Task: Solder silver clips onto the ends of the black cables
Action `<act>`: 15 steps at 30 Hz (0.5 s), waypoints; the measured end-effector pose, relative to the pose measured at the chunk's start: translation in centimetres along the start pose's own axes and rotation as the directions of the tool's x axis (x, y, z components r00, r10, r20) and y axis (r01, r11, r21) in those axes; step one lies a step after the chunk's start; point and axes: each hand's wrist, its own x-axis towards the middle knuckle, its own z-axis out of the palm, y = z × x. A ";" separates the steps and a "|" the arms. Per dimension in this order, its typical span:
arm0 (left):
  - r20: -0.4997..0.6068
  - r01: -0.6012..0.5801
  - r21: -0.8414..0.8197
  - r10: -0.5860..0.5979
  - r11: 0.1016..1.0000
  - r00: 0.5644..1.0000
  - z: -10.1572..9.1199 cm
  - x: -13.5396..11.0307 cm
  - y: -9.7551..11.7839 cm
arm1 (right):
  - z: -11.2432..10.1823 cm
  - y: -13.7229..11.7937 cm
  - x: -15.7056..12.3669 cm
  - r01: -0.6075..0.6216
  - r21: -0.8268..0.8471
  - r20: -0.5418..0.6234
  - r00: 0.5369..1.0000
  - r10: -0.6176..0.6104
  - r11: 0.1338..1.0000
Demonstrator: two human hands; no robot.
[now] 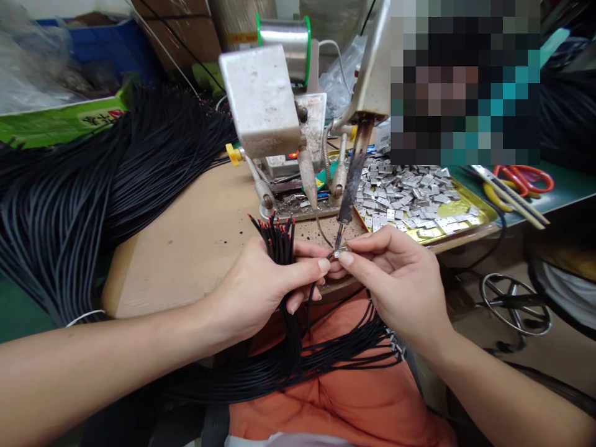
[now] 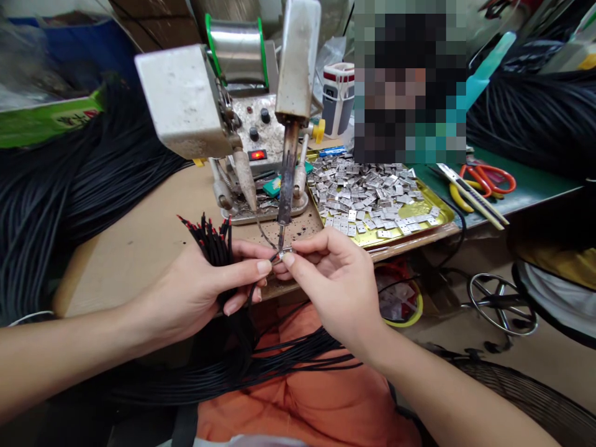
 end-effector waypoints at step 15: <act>-0.012 0.021 0.038 -0.021 0.999 1.000 0.2 -0.1 0.3 | 0.1 -0.3 0.0 -0.005 -0.047 -0.011 1.000 0.005 0.999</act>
